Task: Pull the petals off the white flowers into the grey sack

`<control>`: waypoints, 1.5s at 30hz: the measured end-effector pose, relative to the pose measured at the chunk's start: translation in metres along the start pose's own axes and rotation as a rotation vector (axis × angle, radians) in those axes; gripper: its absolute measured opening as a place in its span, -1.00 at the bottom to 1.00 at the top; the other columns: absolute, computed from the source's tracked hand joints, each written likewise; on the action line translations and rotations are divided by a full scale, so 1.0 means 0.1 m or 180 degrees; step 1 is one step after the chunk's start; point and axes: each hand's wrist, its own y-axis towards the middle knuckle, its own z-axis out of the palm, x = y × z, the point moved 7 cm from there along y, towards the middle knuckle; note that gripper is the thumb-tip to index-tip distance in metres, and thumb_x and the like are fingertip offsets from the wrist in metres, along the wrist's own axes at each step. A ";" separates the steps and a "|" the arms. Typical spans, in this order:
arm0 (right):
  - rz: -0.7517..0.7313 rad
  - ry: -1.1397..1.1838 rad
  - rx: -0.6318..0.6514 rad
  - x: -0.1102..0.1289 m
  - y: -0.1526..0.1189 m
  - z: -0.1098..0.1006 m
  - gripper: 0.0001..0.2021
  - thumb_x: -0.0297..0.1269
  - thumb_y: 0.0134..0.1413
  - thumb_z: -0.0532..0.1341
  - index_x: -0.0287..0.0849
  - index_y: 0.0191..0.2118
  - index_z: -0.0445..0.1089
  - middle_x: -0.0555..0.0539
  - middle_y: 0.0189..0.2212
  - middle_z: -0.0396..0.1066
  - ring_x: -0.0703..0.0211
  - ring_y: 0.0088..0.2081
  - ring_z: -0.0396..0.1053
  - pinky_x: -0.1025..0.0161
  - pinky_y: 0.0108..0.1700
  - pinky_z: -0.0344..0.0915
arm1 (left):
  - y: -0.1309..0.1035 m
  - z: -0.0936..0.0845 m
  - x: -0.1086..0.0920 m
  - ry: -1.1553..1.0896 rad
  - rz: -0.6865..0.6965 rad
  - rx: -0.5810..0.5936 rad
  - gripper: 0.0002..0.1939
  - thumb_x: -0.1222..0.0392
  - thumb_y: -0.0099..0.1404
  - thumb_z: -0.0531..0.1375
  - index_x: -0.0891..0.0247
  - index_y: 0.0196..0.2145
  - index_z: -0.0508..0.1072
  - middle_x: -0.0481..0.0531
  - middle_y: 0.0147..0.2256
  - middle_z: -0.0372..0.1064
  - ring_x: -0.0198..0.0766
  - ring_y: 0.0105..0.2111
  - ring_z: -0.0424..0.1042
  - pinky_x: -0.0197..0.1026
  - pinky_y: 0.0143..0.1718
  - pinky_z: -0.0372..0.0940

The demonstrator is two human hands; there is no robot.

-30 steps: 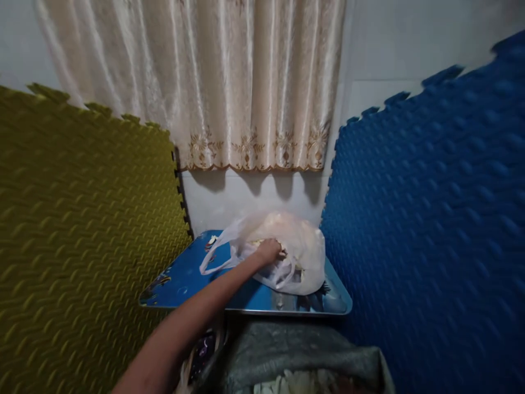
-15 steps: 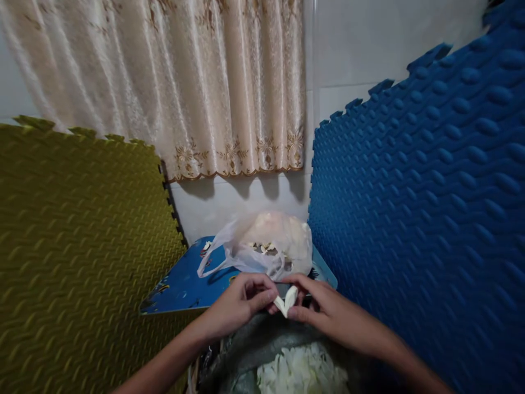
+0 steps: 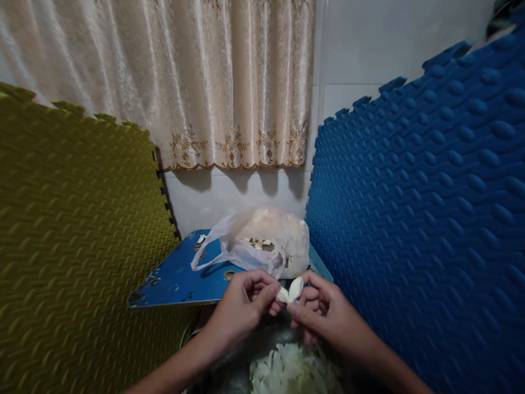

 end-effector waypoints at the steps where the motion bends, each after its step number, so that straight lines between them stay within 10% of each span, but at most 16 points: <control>1: 0.0001 0.0081 -0.0013 -0.01 0.00 0.00 -0.68 -0.06 -0.04 0.25 -0.17 -0.34 0.17 0.10 -0.59 0.34 0.43 -0.68 0.23 0.50 -0.67 0.17 | -0.01 0.01 -0.03 0.0109 0.0081 -0.0046 -0.68 0.00 0.13 0.22 0.38 -0.48 0.40 -0.03 -0.61 0.34 -0.36 -0.58 0.31 -0.34 -0.50 0.21; 20: 0.0095 0.0114 -0.0731 -0.01 -0.16 -0.24 -0.67 -0.02 0.00 0.17 -0.09 -0.42 0.02 0.18 -0.77 0.28 0.37 -0.82 0.16 0.47 -0.77 0.06 | 0.01 0.22 -0.02 -0.0209 -0.0080 0.0392 -0.73 0.05 0.18 0.20 0.36 -0.43 0.50 0.04 -0.51 0.45 -0.28 -0.45 0.42 -0.29 -0.34 0.29; 28: 0.0191 0.0354 -0.0615 -0.01 -0.16 -0.15 -0.67 -0.03 -0.02 0.21 -0.11 -0.41 0.07 0.17 -0.74 0.31 0.38 -0.79 0.21 0.47 -0.75 0.12 | 0.08 0.32 0.20 -0.0846 -0.0417 0.0691 -0.62 0.12 0.01 0.35 0.37 -0.22 0.51 0.04 -0.45 0.47 -0.33 -0.48 0.42 -0.32 -0.36 0.30; 37: 0.0076 0.0878 -0.0392 -0.02 -0.13 -0.05 -0.48 -0.05 -0.23 0.36 -0.11 -0.23 0.08 0.13 -0.58 0.34 0.21 -0.56 0.43 0.29 -0.53 0.39 | 0.14 0.32 0.12 -0.0832 -0.0391 0.0580 -0.65 -0.01 0.02 0.32 0.40 -0.45 0.53 -0.02 -0.59 0.38 -0.38 -0.58 0.32 -0.37 -0.49 0.21; 45: -0.0124 -0.1656 -0.0810 0.05 -0.21 -0.30 -0.57 -0.06 -0.02 0.23 -0.15 -0.07 0.20 0.14 -0.68 0.23 0.28 -0.64 0.20 0.36 -0.57 0.11 | 0.08 0.52 0.18 -0.1122 -0.0718 0.1458 -0.65 -0.02 0.10 0.26 0.41 -0.49 0.47 0.03 -0.51 0.36 -0.34 -0.49 0.35 -0.32 -0.35 0.23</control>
